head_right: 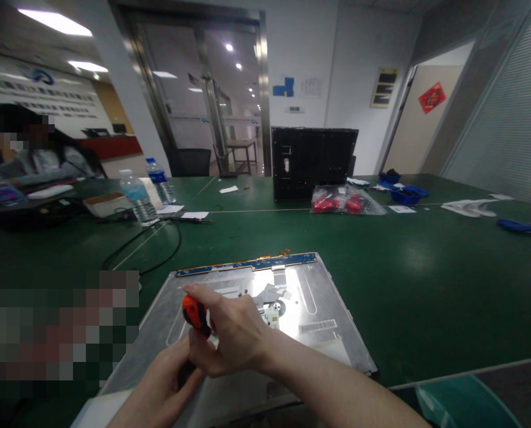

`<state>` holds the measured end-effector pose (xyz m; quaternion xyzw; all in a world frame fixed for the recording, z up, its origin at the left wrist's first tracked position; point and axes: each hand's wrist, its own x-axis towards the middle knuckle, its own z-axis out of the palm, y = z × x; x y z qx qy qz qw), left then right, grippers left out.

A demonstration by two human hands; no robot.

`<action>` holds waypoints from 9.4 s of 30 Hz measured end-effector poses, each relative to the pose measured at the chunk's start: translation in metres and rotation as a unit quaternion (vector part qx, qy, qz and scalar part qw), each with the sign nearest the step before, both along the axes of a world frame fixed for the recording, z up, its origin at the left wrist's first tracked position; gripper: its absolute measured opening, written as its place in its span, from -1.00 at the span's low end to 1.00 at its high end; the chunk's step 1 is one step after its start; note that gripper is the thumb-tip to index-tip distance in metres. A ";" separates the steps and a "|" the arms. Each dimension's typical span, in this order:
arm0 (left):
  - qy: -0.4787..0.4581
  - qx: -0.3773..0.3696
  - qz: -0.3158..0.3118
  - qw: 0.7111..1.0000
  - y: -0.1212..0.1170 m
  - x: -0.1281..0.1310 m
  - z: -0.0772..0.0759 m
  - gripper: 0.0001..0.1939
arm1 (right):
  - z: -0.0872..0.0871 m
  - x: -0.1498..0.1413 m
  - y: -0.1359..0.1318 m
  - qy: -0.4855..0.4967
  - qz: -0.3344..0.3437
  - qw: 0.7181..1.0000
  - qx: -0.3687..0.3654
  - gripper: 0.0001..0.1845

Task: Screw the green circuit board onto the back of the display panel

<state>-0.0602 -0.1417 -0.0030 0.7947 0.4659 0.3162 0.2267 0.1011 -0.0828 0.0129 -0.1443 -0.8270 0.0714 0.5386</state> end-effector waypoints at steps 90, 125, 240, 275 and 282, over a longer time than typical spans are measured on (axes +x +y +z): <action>0.020 -0.014 0.018 1.000 0.003 -0.001 -0.010 -0.80 | 0.004 0.002 0.001 0.006 -0.012 1.000 -0.005 -0.36; 0.015 -0.012 -0.003 1.000 0.002 -0.002 -0.007 -0.81 | 0.001 0.002 0.002 0.022 -0.019 0.999 -0.018 -0.38; 0.005 -0.009 -0.001 1.000 0.001 -0.002 -0.006 -0.81 | 0.005 0.002 -0.001 0.032 -0.018 0.999 -0.003 -0.49; -0.001 0.003 0.000 1.000 -0.001 -0.003 -0.014 -0.81 | 0.010 0.005 -0.003 0.036 -0.048 0.998 0.008 -0.60; 0.005 -0.029 -0.017 0.999 -0.001 -0.002 -0.010 -0.83 | 0.010 0.008 -0.005 0.020 0.004 1.000 -0.018 -0.41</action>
